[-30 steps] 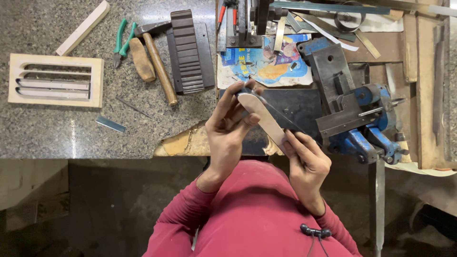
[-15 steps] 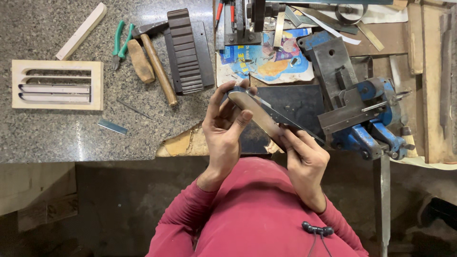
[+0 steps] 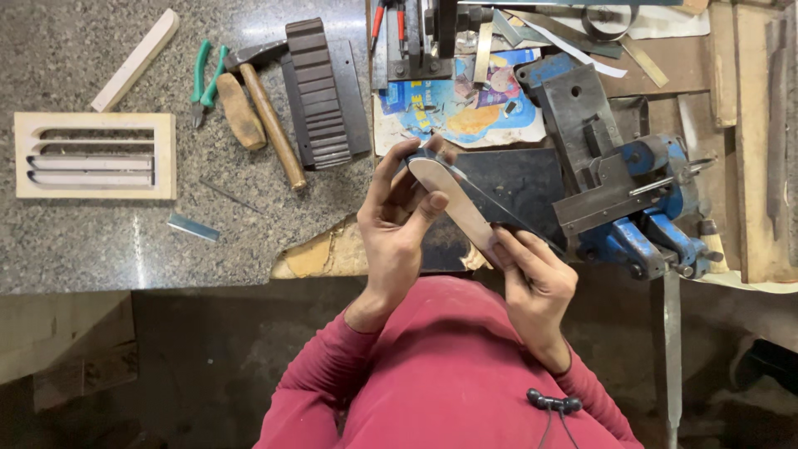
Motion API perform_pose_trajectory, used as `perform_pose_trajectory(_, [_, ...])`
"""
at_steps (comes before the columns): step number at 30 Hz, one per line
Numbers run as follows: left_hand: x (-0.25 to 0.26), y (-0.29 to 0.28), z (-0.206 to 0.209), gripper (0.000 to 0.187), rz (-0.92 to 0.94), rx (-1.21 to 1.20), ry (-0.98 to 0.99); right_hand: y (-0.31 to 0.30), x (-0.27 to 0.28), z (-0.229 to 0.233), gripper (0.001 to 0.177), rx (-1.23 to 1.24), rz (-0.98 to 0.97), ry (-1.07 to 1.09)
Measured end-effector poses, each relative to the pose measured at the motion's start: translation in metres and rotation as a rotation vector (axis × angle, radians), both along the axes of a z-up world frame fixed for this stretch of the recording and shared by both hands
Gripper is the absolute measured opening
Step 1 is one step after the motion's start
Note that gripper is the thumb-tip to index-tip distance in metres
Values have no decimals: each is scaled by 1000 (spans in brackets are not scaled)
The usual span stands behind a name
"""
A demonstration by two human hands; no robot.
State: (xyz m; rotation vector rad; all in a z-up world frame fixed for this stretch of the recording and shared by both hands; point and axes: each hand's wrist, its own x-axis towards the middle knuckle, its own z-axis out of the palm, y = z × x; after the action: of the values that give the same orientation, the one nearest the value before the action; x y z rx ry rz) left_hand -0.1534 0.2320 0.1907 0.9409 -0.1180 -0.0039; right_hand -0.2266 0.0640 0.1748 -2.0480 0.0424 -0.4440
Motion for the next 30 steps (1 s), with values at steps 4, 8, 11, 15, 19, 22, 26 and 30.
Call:
perform_pose_trajectory(4, [12, 5, -15, 60, 28, 78, -26, -5, -6, -11, 23, -27, -33, -21])
perform_pose_trajectory(8, [30, 22, -29, 57, 123, 58, -97, -27, -19, -41, 21, 24, -123, -69])
perform_pose_trajectory(11, [31, 41, -38, 58, 128, 95, -74, -50, -17, -85, 18, -31, -224, 5])
perform_pose_trajectory(15, [37, 42, -49, 55, 89, 22, -59, -54, 13, -132, 21, -140, -187, 166])
perform_pose_trajectory(19, [34, 33, -53, 57, 40, 33, -65, -38, 30, -103, 28, -200, -96, 68])
perform_pose_trajectory(22, [30, 21, -46, 54, -65, -55, -23, -28, 29, -53, 44, -107, 135, -21])
perform_pose_trajectory(26, [22, 2, -31, 43, -149, 7, 32, -27, 37, -24, 49, 27, 223, 17])
perform_pose_trajectory(30, [28, 17, -13, 39, -505, 158, -195, -66, 36, -15, 52, 44, 247, 79])
